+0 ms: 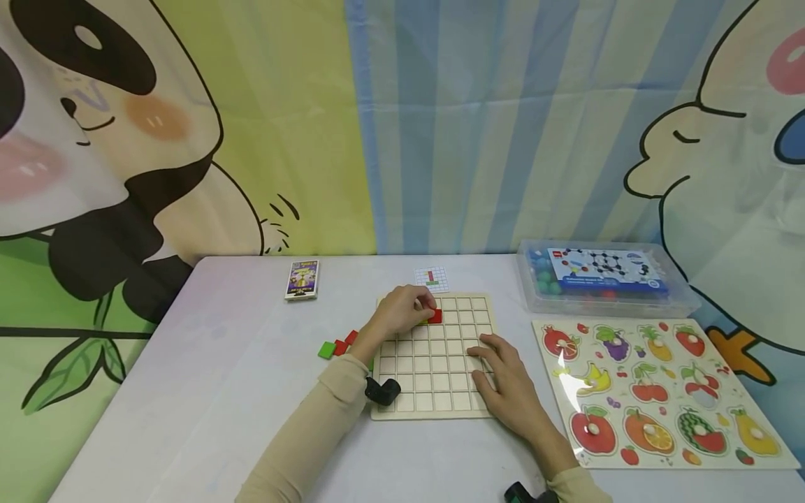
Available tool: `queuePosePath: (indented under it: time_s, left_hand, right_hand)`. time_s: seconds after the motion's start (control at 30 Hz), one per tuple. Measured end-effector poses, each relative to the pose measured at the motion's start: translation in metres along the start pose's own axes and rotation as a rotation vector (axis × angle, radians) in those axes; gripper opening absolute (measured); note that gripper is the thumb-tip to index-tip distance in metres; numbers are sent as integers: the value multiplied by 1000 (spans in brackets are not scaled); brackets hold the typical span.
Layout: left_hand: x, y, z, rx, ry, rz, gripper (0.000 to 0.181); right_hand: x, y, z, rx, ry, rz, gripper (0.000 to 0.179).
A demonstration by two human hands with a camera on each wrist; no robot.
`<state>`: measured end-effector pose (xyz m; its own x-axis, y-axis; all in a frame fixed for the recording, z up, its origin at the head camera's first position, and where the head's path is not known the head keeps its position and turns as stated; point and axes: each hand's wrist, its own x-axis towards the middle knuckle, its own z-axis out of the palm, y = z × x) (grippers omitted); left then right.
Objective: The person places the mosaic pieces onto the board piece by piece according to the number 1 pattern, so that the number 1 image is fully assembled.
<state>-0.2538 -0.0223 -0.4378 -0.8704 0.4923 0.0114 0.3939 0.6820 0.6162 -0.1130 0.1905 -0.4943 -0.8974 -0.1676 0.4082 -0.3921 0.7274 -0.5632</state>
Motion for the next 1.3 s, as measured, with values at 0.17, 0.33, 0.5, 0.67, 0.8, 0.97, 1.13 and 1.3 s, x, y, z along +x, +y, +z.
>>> queuePosePath:
  time_s: [0.17, 0.33, 0.5, 0.67, 0.8, 0.97, 1.13, 1.3]
  left_hand:
    - [0, 3, 3, 38, 18, -10, 5]
    - [1, 3, 6, 79, 34, -1, 6]
    - [1, 4, 7, 98, 42, -11, 4]
    - [-1, 4, 7, 101, 41, -14, 6]
    - [-4, 2, 5, 83, 43, -6, 11]
    - [-16, -9, -3, 41, 56, -22, 13]
    - [-33, -25, -15, -17, 73, -48, 14]
    - [-47, -38, -32, -45, 73, -38, 16]
  right_hand:
    - [0, 1, 1, -4, -3, 3, 33]
    - [-1, -1, 0, -16, -6, 13, 33]
    - [0, -2, 0, -14, -3, 11, 33]
    - [-1, -2, 0, -11, -4, 13, 33]
    - [-1, -2, 0, -8, -2, 14, 33]
    - [0, -2, 0, -12, 5, 13, 34]
    - [0, -3, 0, -6, 0, 13, 33]
    - [0, -4, -1, 0, 5, 9, 33]
